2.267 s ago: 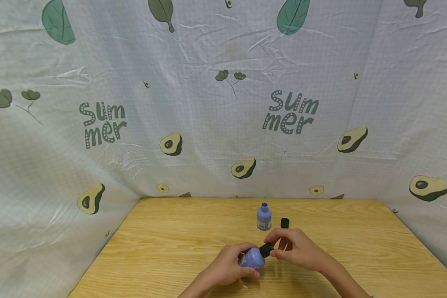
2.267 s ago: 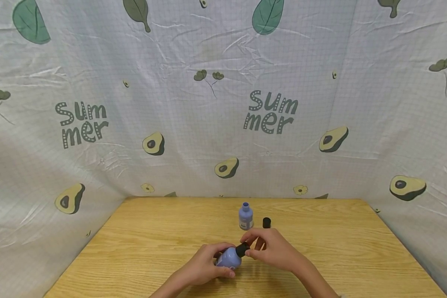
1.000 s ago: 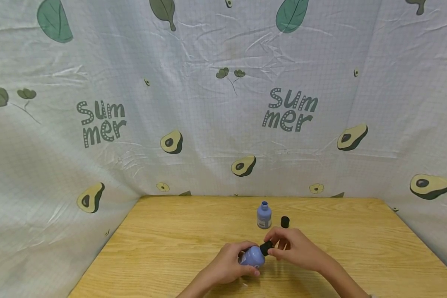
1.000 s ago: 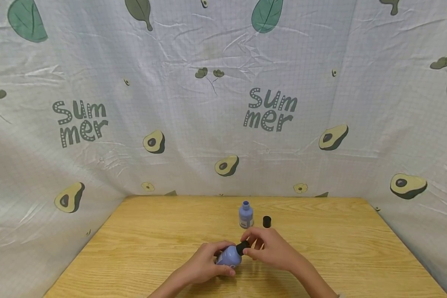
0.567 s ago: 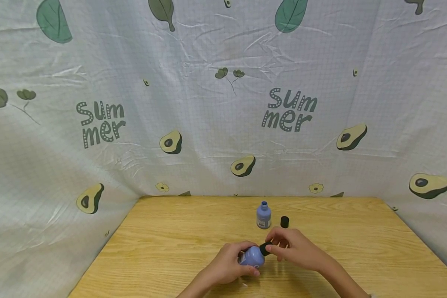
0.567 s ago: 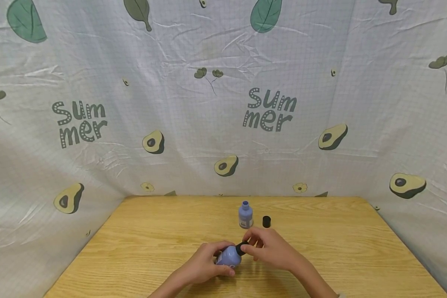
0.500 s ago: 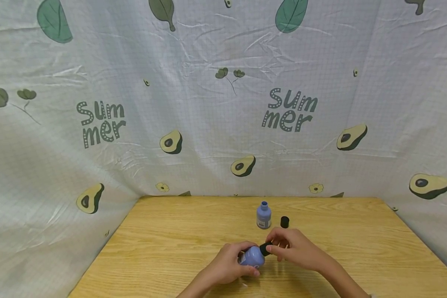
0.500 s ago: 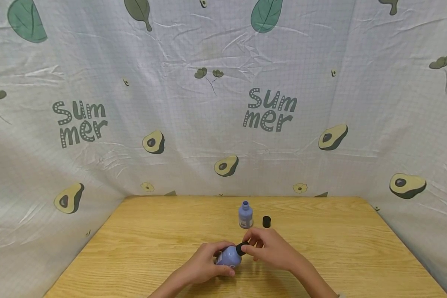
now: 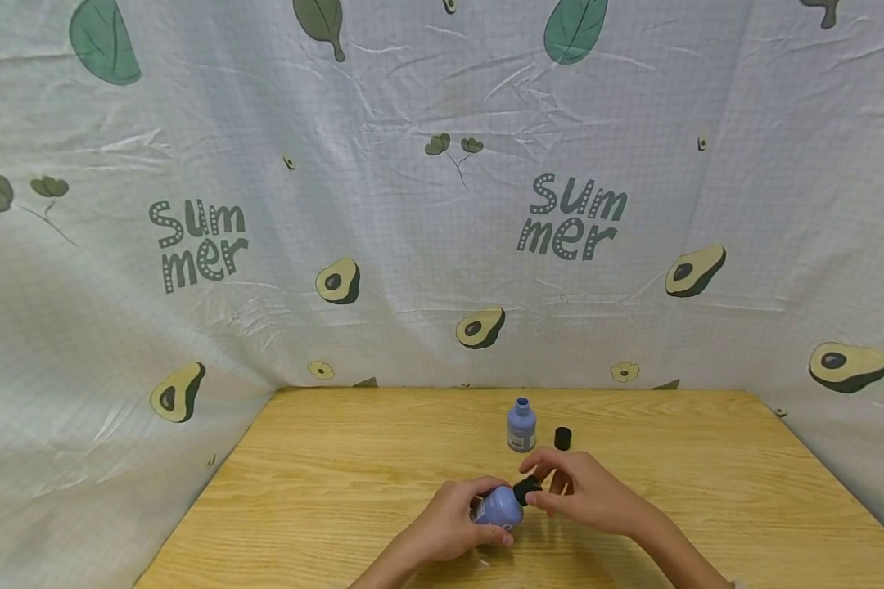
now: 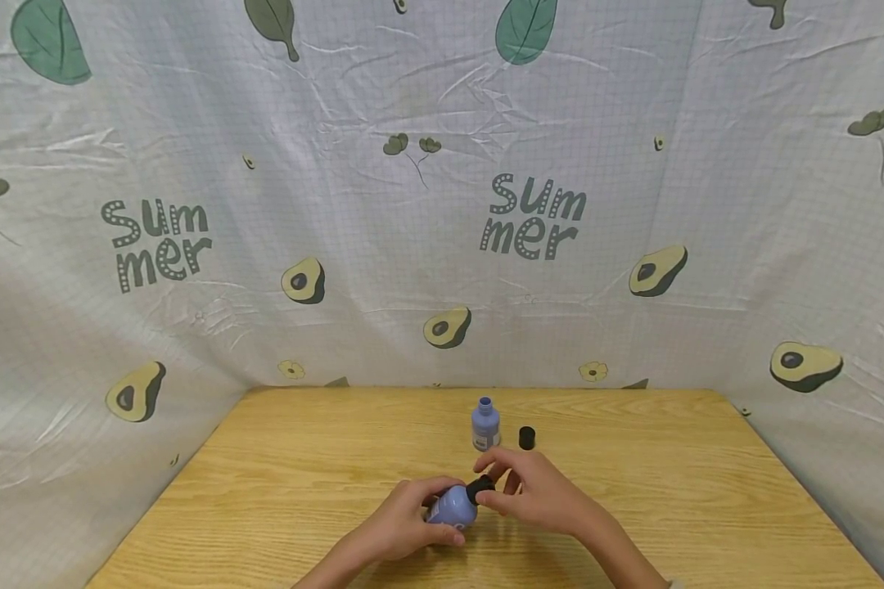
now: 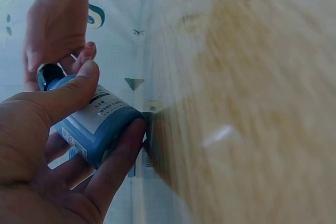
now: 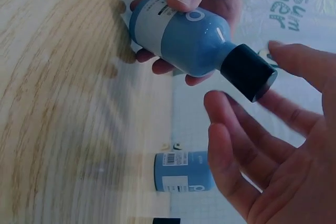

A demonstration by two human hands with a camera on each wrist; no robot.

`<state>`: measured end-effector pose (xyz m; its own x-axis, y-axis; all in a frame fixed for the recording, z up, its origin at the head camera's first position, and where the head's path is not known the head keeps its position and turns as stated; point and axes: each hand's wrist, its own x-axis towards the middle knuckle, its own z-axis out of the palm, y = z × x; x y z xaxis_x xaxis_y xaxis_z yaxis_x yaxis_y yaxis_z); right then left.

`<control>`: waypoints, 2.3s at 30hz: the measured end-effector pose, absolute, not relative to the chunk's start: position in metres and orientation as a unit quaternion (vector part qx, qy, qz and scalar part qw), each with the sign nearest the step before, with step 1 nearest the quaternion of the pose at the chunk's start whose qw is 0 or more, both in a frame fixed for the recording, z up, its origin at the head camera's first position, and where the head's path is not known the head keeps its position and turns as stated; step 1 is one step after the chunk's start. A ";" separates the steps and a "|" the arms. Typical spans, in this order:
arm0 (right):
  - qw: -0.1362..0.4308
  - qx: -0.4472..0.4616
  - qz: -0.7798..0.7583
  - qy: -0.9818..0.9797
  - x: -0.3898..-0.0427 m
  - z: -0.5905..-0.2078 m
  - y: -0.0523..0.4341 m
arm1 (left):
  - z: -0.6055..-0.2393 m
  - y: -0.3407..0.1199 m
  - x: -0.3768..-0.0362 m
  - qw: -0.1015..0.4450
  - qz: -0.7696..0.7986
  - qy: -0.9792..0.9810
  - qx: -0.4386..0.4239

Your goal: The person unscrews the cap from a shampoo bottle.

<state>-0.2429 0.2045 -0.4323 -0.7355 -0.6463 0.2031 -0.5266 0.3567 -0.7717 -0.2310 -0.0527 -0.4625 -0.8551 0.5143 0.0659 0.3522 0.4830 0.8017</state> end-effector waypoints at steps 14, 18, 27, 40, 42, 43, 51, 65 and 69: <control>0.075 -0.357 -0.453 0.813 -0.242 -0.430 0.205 | -0.462 -0.053 -0.231 0.090 0.442 0.854 0.258; 0.067 -0.368 -0.447 0.812 -0.241 -0.430 0.205 | -0.462 -0.053 -0.231 0.086 0.440 0.855 0.259; 0.076 -0.327 -0.443 0.832 -0.242 -0.431 0.204 | -0.462 -0.053 -0.231 0.085 0.444 0.853 0.261; 0.050 -0.363 -0.454 0.812 -0.241 -0.431 0.205 | -0.462 -0.052 -0.232 0.088 0.441 0.855 0.258; 0.049 -0.366 -0.453 0.812 -0.241 -0.431 0.205 | -0.463 -0.052 -0.232 0.088 0.440 0.855 0.259; 0.050 -0.367 -0.451 0.812 -0.241 -0.431 0.205 | -0.463 -0.052 -0.232 0.088 0.440 0.855 0.259; 0.072 -0.340 -0.455 0.820 -0.242 -0.432 0.205 | -0.464 -0.052 -0.232 0.086 0.440 0.855 0.261; 0.063 -0.355 -0.449 0.817 -0.241 -0.428 0.205 | -0.462 -0.053 -0.230 0.090 0.440 0.856 0.254; 0.075 -0.334 -0.444 0.828 -0.242 -0.429 0.203 | -0.461 -0.053 -0.231 0.092 0.441 0.856 0.254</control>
<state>-0.2419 0.2032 -0.4287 -0.7662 -0.6195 0.1710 -0.4857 0.3839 -0.7853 -0.2308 -0.0530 -0.4613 -0.8543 0.5156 0.0660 0.3528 0.4819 0.8020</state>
